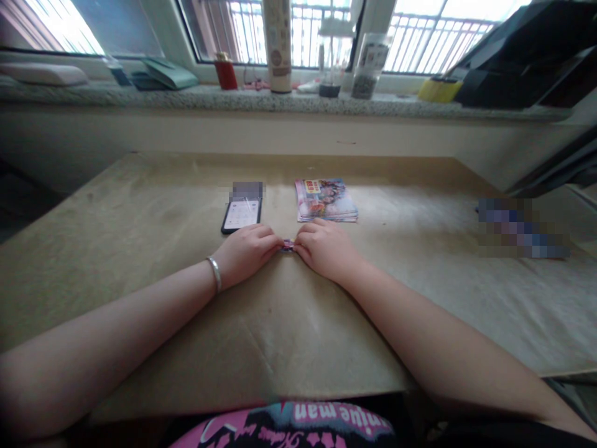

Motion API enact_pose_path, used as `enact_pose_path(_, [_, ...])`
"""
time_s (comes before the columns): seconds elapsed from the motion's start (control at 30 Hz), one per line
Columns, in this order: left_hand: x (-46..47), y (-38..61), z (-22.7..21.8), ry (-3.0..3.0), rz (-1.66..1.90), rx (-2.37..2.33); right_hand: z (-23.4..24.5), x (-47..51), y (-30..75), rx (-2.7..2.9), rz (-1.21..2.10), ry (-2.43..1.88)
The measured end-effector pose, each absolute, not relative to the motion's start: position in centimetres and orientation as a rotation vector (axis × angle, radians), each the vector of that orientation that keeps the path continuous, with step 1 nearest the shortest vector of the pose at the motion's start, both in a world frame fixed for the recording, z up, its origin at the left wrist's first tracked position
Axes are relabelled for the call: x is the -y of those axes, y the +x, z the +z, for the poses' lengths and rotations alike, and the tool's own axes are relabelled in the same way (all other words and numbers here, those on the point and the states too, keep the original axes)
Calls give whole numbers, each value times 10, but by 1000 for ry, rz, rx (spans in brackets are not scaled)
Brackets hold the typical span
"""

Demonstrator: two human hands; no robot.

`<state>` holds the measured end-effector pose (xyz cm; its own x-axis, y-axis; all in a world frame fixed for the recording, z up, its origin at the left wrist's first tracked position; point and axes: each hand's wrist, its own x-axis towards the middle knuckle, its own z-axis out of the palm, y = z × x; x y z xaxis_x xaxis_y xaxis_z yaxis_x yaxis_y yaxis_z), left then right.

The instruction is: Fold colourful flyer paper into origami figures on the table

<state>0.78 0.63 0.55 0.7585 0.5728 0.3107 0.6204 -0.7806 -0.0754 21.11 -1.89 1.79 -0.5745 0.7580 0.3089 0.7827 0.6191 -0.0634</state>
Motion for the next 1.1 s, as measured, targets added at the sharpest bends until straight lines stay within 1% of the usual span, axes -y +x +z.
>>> enact_pose_path(0.17, [-7, 8, 5, -2823, -491, 1052, 8, 9, 214, 2388, 69, -1275])
enact_pose_path(0.37, [-9, 8, 4, -2819, -422, 970, 2, 4, 213, 2207, 262, -1365])
enact_pose_path(0.53, [-12, 8, 2, -2843, -494, 977, -1, 3, 213, 2103, 383, -1456])
enact_pose_path(0.63, [-13, 8, 0, -2851, -509, 980, -2, 3, 213, 2109, 364, -1458])
enact_pose_path(0.83, [-12, 9, 0, -2867, -524, 960, -1, 5, 213, 2178, 217, -1431])
enact_pose_path(1.1, [-13, 7, 0, -2951, -657, 1104, 3, 10, 214, 2170, 324, -1311])
